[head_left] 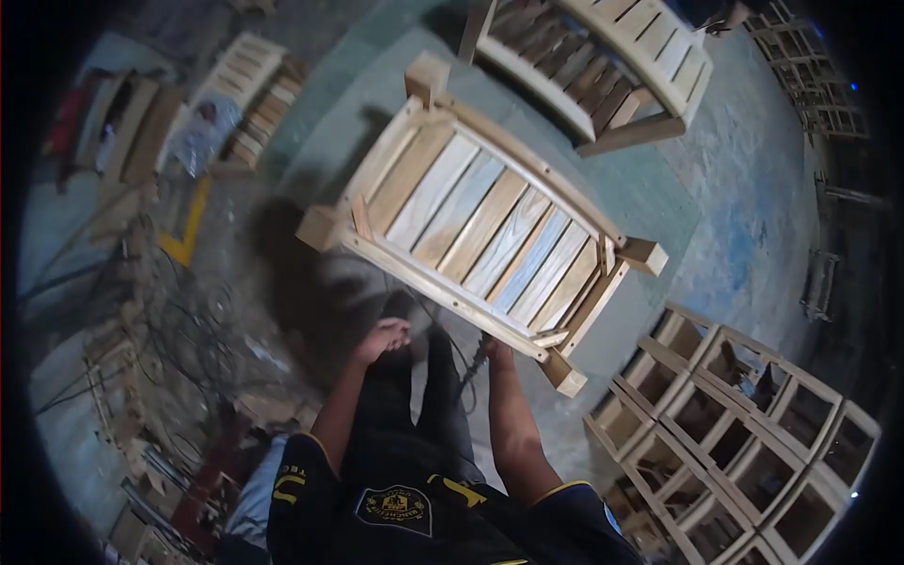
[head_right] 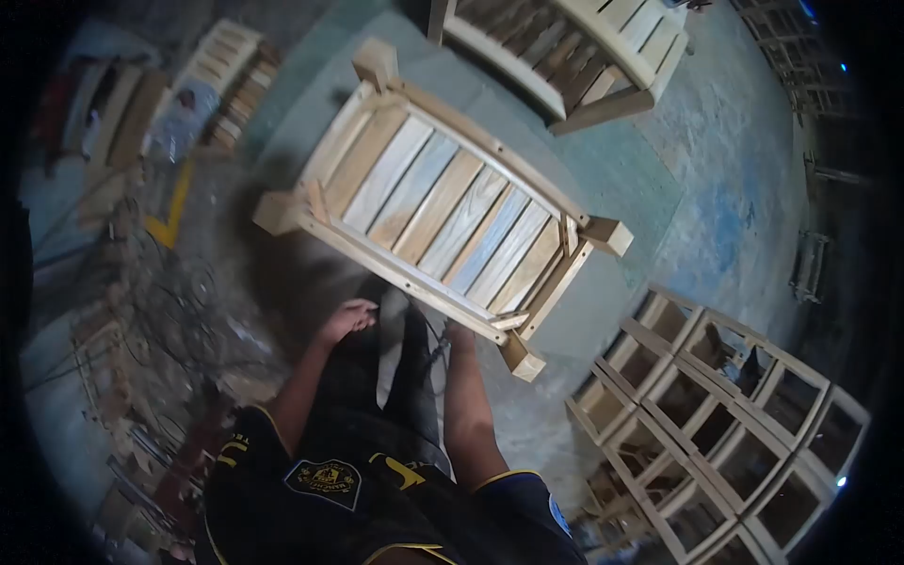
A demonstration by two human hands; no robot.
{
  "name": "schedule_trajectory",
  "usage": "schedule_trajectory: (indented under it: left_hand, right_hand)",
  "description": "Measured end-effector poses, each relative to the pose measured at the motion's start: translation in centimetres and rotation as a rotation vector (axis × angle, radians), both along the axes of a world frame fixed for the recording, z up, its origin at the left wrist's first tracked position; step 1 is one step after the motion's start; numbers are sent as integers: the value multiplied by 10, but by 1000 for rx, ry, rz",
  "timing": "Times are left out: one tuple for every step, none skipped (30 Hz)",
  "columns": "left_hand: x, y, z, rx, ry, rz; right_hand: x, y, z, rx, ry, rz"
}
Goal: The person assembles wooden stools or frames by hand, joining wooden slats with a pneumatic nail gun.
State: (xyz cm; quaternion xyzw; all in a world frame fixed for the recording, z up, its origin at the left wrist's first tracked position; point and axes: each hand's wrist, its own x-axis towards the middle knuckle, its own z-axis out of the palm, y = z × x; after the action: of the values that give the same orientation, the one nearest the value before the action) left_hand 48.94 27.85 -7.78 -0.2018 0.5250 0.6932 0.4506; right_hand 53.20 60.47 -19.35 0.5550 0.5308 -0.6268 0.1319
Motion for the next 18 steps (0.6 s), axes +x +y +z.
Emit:
schedule_trajectory:
  left_hand:
    - [-8,-25,28,-51,-61,32]
    - [-24,-47,67,-104,-104,87]
    - [-39,-69,96,-156,-147,140]
    - [-47,-99,103,-218,-32,119]
    - [-59,-128,106,-273,76,96]
    - [-87,-144,133,-248,31,138]
    - [-119,-154,171,-221,-22,173]
    - [-148,-165,193,-215,53,110]
    - [-180,-174,211,-204,120,31]
    - [-215,-175,227,-181,183,-46]
    - [-254,-160,243,-232,418,-178]
    - [-284,-142,257,-275,633,-315]
    - [-312,-116,277,-246,667,-413]
    - [-339,-90,296,-212,703,-507]
    - [-367,-57,310,-134,557,-564]
    - [-388,-20,304,-144,783,-713]
    - [-405,16,295,-144,1021,-848]
    - [-415,51,283,-166,1033,-906]
  right_hand:
    - [-6,-1,-1,4,6,-18]
    - [-12,-4,-3,5,16,-41]
    - [-20,-6,-5,10,21,-60]
    - [-28,-9,-6,12,28,-86]
    - [-34,-11,-8,23,29,-111]
    - [-39,-15,-10,28,31,-140]
    - [-44,-16,-12,38,33,-171]
    - [-43,-19,-13,47,27,-208]
    - [-41,-22,-13,56,20,-256]
    - [-35,-26,-13,68,11,-306]
    - [-28,-31,-17,77,7,-364]
    - [-14,-40,-19,82,-3,-425]
    - [-6,-52,-10,63,-1,-496]
    - [2,-67,-2,32,5,-566]
    - [10,-80,8,-20,15,-640]
    - [7,-95,42,-81,29,-696]
    - [3,-111,78,-142,40,-753]
    - [8,-120,87,-215,61,-837]
